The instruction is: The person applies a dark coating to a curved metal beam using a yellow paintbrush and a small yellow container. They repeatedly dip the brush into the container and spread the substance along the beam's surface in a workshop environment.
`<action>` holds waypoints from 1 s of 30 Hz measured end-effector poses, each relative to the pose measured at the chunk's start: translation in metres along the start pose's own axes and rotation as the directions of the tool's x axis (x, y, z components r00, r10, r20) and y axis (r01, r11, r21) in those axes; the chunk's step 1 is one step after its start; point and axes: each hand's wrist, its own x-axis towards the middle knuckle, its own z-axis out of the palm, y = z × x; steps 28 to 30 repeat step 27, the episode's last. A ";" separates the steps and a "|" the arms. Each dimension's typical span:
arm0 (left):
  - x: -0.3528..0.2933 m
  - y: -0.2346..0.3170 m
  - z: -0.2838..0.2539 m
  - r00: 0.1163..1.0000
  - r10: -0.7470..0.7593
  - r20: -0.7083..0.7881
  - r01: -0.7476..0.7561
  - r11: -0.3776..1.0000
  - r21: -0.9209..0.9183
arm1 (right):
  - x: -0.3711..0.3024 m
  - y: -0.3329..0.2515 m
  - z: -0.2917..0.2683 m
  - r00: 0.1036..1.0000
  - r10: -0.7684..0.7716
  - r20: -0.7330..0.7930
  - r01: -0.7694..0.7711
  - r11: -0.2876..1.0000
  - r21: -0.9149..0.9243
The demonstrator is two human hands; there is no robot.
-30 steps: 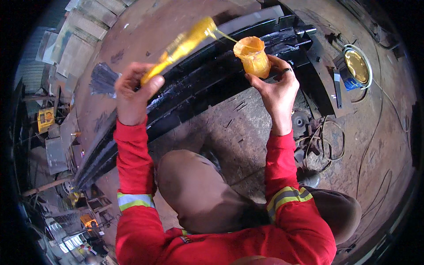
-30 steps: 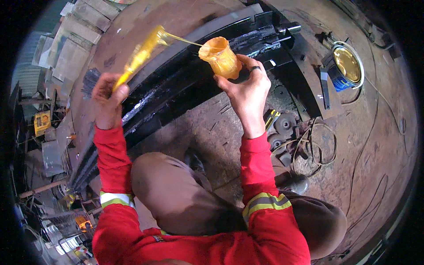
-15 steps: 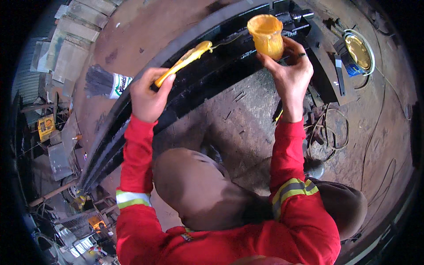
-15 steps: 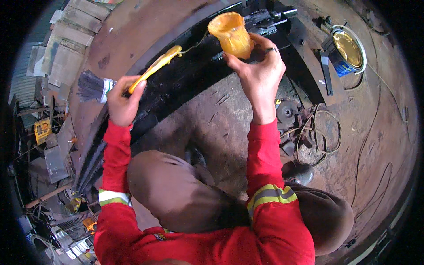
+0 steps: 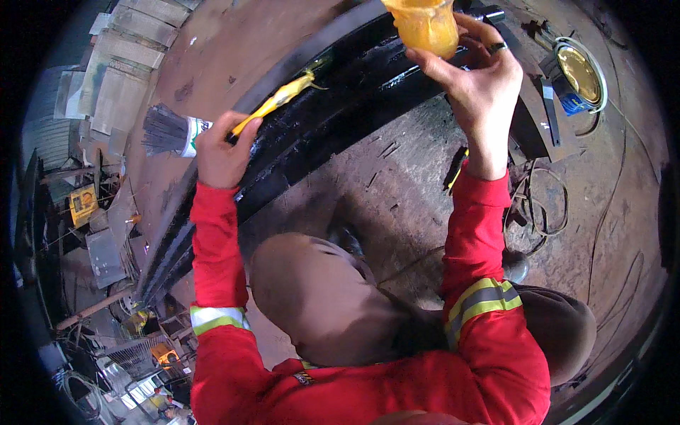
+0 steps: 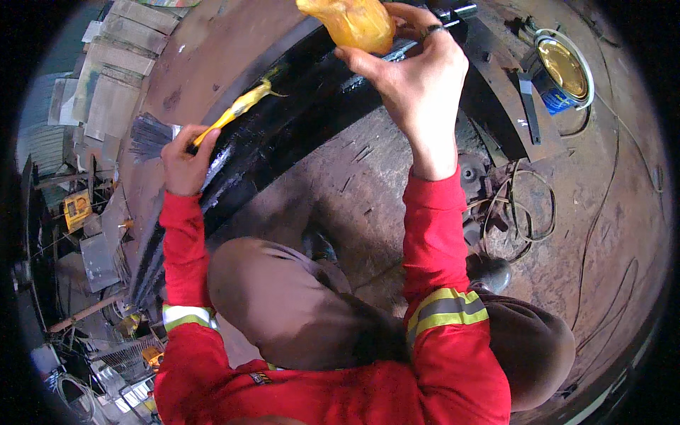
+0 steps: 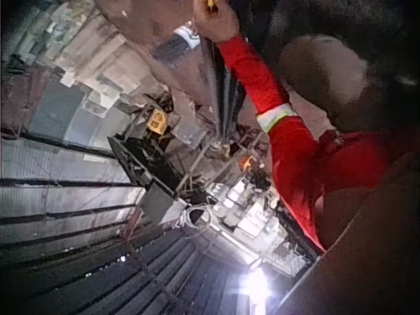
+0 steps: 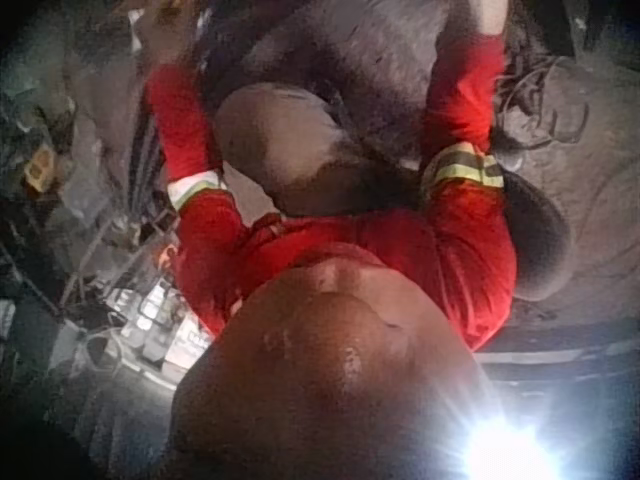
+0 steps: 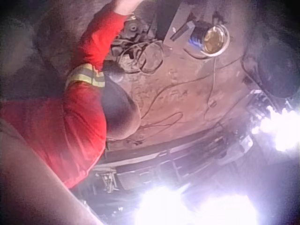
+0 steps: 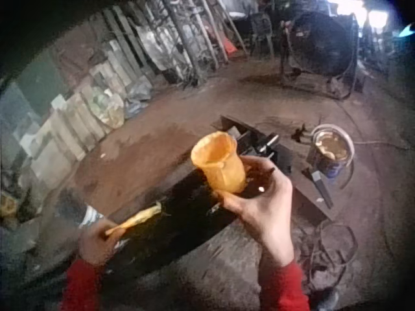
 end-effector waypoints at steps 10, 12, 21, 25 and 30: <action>0.041 0.019 0.015 0.981 0.189 0.051 -0.195 0.966 0.169 | 0.013 -0.029 -0.013 0.971 0.239 -0.005 -0.231 0.941 0.246; 0.027 0.020 0.001 0.987 0.130 0.096 -0.153 0.940 0.305 | 0.008 -0.013 -0.015 0.979 0.204 -0.019 -0.196 0.958 0.209; 0.026 0.015 0.009 0.978 0.185 0.097 -0.205 0.944 0.259 | -0.005 0.010 -0.012 0.988 0.155 -0.013 -0.151 0.975 0.163; 0.008 0.002 -0.011 0.993 0.035 0.109 -0.067 0.950 0.305 | -0.006 0.010 -0.012 0.983 0.185 -0.007 -0.182 0.969 0.170; 0.001 -0.005 -0.021 0.994 0.041 0.100 -0.066 0.962 0.265 | -0.010 0.010 -0.011 0.981 0.196 -0.007 -0.192 0.970 0.146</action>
